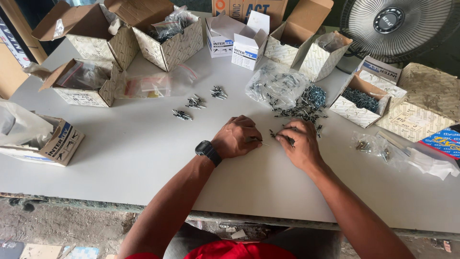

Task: The person sorts small metal fasteners on a white table, picking them up and arranging them into small piles. They then gather the sorted fasteners and place them into a small clear plastic bag. The workspace contains several cardboard boxes and a fan in the background.

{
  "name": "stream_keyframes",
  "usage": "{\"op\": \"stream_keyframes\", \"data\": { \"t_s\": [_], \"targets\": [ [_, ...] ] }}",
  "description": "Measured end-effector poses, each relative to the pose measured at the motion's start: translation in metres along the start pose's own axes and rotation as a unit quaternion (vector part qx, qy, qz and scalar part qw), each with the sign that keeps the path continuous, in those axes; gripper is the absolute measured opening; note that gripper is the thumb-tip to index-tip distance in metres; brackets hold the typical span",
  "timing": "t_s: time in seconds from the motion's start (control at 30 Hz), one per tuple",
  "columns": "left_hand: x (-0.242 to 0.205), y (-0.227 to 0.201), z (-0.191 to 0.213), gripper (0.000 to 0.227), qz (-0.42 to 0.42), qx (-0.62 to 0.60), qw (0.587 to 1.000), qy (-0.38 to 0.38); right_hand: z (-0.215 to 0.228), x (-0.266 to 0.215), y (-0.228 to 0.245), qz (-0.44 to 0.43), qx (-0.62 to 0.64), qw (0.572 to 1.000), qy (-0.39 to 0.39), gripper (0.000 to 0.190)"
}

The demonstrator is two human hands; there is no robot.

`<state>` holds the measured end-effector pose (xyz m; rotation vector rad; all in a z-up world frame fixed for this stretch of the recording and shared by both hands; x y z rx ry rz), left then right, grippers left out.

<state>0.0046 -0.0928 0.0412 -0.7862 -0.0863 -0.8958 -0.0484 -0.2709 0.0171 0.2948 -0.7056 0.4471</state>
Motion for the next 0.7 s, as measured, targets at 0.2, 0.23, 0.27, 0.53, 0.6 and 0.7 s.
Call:
{"op": "stream_keyframes", "data": {
  "t_s": [0.2, 0.23, 0.27, 0.53, 0.6, 0.7],
  "targets": [
    [0.0, 0.002, -0.004, 0.01, -0.008, -0.002, 1.0, -0.003, -0.006, 0.002, -0.004, -0.002, -0.041, 0.999, -0.016, 0.008],
    [-0.001, 0.003, -0.003, 0.01, -0.006, -0.002, 1.0, -0.003, -0.007, 0.006, -0.003, -0.002, -0.04, 0.999, -0.015, 0.008],
    [0.0, 0.002, -0.003, 0.01, -0.008, -0.004, 1.0, -0.002, -0.007, 0.01, 0.0, 0.011, -0.039, 0.999, -0.021, 0.008],
    [0.001, 0.005, -0.001, 0.02, 0.002, -0.008, 1.0, -0.003, 0.001, 0.018, 0.04, 0.023, 0.02, 0.999, 0.034, 0.006],
    [-0.001, -0.006, 0.009, 0.035, -0.006, -0.004, 1.0, -0.005, -0.001, 0.013, 0.043, 0.004, 0.043, 0.997, 0.069, 0.016],
    [-0.004, -0.016, 0.01, 0.039, -0.024, -0.015, 0.999, 0.017, 0.002, 0.013, 0.047, 0.013, 0.042, 0.995, 0.09, 0.029]
  ]
}}
Point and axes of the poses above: each hand's wrist, its own x-axis towards the middle knuckle, its own z-axis out of the back of the hand, y = z × x, the point moved 10 cm from there along x, towards the middle knuckle, and after that the axes turned 11 degrees about z, right-handed, at the moved point
